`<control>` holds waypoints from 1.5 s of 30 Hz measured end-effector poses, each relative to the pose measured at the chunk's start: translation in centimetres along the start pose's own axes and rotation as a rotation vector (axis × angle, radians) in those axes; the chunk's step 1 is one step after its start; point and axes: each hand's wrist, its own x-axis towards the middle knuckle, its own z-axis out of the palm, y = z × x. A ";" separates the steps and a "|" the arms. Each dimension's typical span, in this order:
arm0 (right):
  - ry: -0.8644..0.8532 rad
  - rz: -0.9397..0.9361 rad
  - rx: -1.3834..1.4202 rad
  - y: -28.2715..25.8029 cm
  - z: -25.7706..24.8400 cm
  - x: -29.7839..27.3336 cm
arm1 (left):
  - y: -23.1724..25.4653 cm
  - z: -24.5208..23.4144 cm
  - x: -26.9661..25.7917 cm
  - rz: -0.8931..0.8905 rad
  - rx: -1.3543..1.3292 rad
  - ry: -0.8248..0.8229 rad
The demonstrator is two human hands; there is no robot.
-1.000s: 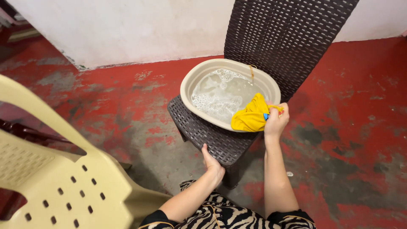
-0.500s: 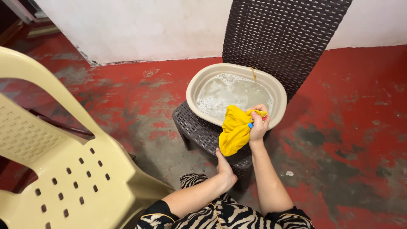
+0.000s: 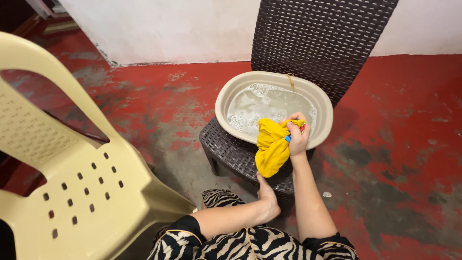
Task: The person wipes a dark brown plastic chair with a yellow cloth, then rinses the cloth in a basin of soapy water. They continue by wiping a beige plastic chair with the same cloth, cleaning the seat and backrest surfaces.
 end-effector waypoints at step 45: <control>-0.952 0.265 -1.009 13.6 43.5 -18.0 | 18.6 -47.6 -4.6 1.263 0.612 1.105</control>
